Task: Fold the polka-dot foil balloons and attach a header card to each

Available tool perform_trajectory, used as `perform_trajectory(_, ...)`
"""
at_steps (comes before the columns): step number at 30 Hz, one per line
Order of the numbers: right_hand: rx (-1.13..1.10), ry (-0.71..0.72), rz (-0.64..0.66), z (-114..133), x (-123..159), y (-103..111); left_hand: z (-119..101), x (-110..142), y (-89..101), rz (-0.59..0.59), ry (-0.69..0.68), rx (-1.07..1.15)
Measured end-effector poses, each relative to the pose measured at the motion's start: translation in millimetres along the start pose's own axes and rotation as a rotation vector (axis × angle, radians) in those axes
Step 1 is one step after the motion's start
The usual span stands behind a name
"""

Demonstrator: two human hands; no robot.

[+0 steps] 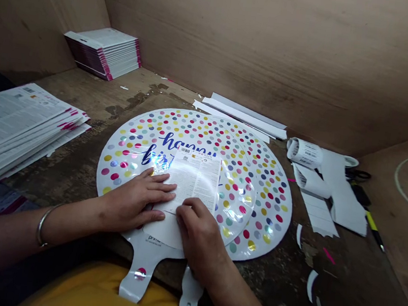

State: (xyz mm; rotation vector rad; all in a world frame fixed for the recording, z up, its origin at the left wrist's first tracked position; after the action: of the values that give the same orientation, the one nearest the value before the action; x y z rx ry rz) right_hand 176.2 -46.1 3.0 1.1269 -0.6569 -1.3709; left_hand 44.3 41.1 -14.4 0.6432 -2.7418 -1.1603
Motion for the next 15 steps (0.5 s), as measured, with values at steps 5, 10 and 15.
perform_trajectory(5, 0.017, 0.050, 0.056, 5.3, 2.0, -4.6, 0.6, -0.2, 0.8, 0.001, 0.005, -0.010)
perform_trajectory(10, -0.051, 0.010, 0.134, -0.3, 5.7, 2.1, -0.8, -1.2, 1.3, 0.014, -0.009, -0.008)
perform_trajectory(15, 0.023, 0.054, 0.235, -3.9, -10.6, 2.4, -0.9, -2.2, 3.1, 0.013, -0.039, -0.021)
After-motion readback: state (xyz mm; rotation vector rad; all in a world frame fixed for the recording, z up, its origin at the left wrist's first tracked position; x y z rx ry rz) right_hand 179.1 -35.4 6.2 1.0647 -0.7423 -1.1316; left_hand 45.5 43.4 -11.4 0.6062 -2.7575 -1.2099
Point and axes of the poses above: each hand's wrist, its own x-axis away from the middle knuckle, its own y-axis out of the back of the hand, z = x × y, the point moved 5 cm from there along -x, towards the middle knuckle, and after that the axes turned 12 degrees about x, right-handed, at the moved point
